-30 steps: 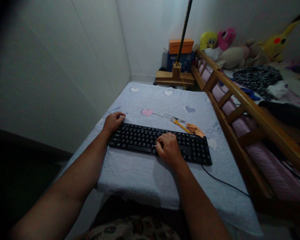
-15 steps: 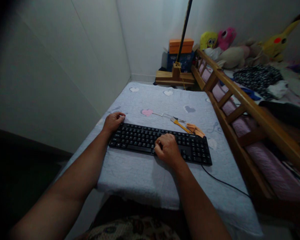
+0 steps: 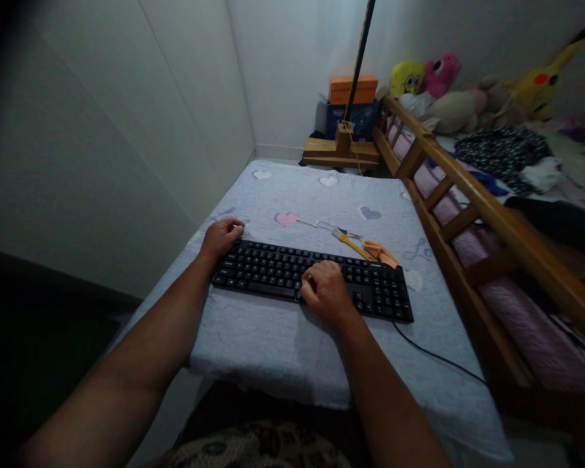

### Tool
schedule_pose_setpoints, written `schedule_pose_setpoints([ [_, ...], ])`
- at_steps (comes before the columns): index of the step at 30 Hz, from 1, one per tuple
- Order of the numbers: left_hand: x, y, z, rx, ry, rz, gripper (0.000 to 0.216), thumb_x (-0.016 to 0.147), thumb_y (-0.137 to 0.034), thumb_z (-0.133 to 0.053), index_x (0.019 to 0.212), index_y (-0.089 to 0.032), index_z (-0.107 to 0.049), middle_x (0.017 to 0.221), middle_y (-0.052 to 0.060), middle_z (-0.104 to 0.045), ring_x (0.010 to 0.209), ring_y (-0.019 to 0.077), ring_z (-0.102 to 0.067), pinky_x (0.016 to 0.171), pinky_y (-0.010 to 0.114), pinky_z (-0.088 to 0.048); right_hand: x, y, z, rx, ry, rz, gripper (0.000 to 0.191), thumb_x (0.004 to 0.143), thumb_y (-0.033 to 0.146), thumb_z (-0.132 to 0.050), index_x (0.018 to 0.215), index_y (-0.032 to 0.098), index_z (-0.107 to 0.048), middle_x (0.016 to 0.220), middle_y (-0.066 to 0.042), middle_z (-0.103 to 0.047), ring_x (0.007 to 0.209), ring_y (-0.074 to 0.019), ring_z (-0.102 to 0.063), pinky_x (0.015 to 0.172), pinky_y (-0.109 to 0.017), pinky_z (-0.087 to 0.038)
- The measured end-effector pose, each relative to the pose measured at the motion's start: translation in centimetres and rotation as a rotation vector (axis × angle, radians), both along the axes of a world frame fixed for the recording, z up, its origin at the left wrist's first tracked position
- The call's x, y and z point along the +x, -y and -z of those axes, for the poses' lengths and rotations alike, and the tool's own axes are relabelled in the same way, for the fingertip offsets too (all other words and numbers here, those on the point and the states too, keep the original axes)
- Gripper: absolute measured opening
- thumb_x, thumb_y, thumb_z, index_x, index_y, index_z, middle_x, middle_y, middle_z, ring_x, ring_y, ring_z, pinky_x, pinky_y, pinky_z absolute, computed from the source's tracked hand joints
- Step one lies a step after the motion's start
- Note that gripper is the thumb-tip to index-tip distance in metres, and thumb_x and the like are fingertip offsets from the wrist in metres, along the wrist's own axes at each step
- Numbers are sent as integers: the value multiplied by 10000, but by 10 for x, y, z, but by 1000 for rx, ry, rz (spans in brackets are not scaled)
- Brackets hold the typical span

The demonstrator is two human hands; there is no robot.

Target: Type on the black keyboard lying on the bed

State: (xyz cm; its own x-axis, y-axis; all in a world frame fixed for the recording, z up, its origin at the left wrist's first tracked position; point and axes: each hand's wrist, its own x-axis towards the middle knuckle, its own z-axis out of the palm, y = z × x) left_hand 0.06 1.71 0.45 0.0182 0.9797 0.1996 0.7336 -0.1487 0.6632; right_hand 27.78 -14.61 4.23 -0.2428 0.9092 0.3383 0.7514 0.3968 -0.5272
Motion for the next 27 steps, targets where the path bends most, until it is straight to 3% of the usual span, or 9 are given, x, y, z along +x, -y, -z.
schedule_pose_setpoints([
  [27,0,-1,0,4,0,1,359,780,-382,-485,922,-154,-722,670,26,-625,632,155,-526,615,261,-369,0,-1,2,26,-19,-20,146,817,143,-507,683,196,-531,707,-30,-573,752,-185,-510,781,-351,-362],
])
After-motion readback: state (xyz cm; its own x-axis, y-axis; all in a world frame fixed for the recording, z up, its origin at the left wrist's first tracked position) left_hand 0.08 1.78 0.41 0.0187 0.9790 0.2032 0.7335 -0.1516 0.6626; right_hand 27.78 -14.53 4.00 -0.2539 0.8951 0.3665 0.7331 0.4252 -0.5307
